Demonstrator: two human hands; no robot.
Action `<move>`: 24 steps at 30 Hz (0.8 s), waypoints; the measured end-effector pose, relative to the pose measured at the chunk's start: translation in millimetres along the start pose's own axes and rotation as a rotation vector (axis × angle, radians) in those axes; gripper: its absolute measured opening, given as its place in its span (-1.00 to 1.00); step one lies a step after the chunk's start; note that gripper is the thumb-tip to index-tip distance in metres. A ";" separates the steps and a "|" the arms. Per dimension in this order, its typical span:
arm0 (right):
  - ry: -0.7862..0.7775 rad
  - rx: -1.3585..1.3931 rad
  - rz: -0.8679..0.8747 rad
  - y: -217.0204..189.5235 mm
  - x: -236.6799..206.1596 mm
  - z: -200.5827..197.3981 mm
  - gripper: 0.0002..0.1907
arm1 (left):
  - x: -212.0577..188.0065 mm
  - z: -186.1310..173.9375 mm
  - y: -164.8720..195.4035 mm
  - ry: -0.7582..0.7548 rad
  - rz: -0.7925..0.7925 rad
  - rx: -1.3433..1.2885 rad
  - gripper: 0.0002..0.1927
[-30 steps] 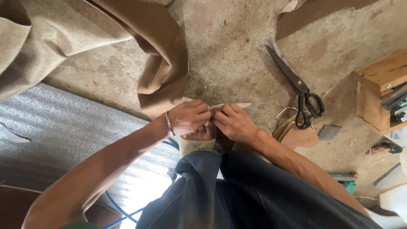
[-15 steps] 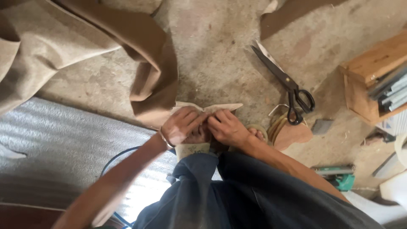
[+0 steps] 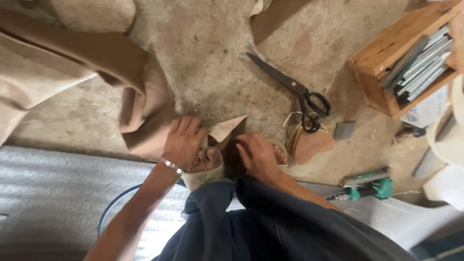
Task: The person wraps a beige fabric around a yellow foam heart, secures it with a pneumatic staple gun, and trims excess fabric with scissors. The person then cuts a brown fabric piece using the foam heart as a template and staples the brown fabric to the foam.
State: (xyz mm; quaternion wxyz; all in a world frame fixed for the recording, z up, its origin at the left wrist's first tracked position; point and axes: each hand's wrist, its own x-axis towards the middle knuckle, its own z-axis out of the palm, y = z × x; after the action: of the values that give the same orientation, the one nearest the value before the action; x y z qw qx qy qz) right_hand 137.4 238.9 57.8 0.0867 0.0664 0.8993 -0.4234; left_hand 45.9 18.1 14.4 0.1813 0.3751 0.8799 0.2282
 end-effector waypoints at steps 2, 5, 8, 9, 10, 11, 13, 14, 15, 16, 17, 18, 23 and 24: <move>0.016 0.071 0.059 4.0 -9.2 -0.9 -0.77 | 1.3 5.7 -7.9 -0.078 0.055 -0.013 -0.74; -0.005 0.028 -0.016 14.4 -26.6 -12.4 -0.76 | -3.1 12.1 -12.9 -0.023 0.036 -0.195 -0.65; 0.138 0.080 0.183 28.6 -65.4 -43.4 -0.83 | -11.1 11.0 -3.3 0.270 0.271 -0.289 -0.63; 0.240 0.002 0.249 34.9 -83.4 -57.1 -0.83 | -12.5 9.8 3.7 0.338 0.261 -0.249 -0.66; 0.343 -0.069 0.304 43.0 -101.3 -66.5 -0.83 | -13.5 8.7 9.3 0.408 0.247 -0.200 -0.70; 0.455 -0.138 0.355 52.1 -119.3 -74.4 -0.83 | -14.5 6.2 15.4 0.377 0.229 -0.196 -0.66; 0.551 -0.193 0.597 69.5 -157.5 -83.6 -0.77 | -13.6 -0.1 23.0 0.341 0.178 -0.193 -0.68; 0.584 -0.219 0.720 78.5 -177.5 -84.0 -0.74 | -13.4 -0.7 26.9 0.337 0.132 -0.200 -0.72; 0.542 -0.375 0.712 86.2 -195.9 -80.7 -0.64 | -12.6 -2.1 29.8 0.370 0.172 -0.180 -0.79; 0.495 -0.529 0.704 94.8 -212.6 -76.2 -0.52 | -12.4 -2.9 31.3 0.403 0.212 -0.161 -0.83; 0.446 -0.682 0.698 105.5 -226.3 -75.0 -0.41 | -13.2 -3.0 33.6 0.361 0.139 -0.151 -0.80; 0.533 -0.634 0.851 116.9 -236.2 -75.6 -0.37 | -11.4 -1.6 35.1 0.314 0.073 -0.139 -0.65; 0.701 -0.990 1.117 171.0 -254.4 -121.8 -0.28 | -7.5 6.7 37.0 0.391 0.168 -0.073 -0.79; 0.629 -0.958 1.174 183.2 -257.0 -136.5 -0.32 | -7.6 5.4 33.4 0.357 0.187 -0.106 -0.74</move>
State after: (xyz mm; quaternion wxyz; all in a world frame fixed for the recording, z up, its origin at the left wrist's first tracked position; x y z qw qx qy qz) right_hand 410.1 448.6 60.4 0.0569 0.5975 0.7838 0.1595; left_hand 72.7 34.4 29.1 0.0202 0.3987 0.8463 0.3526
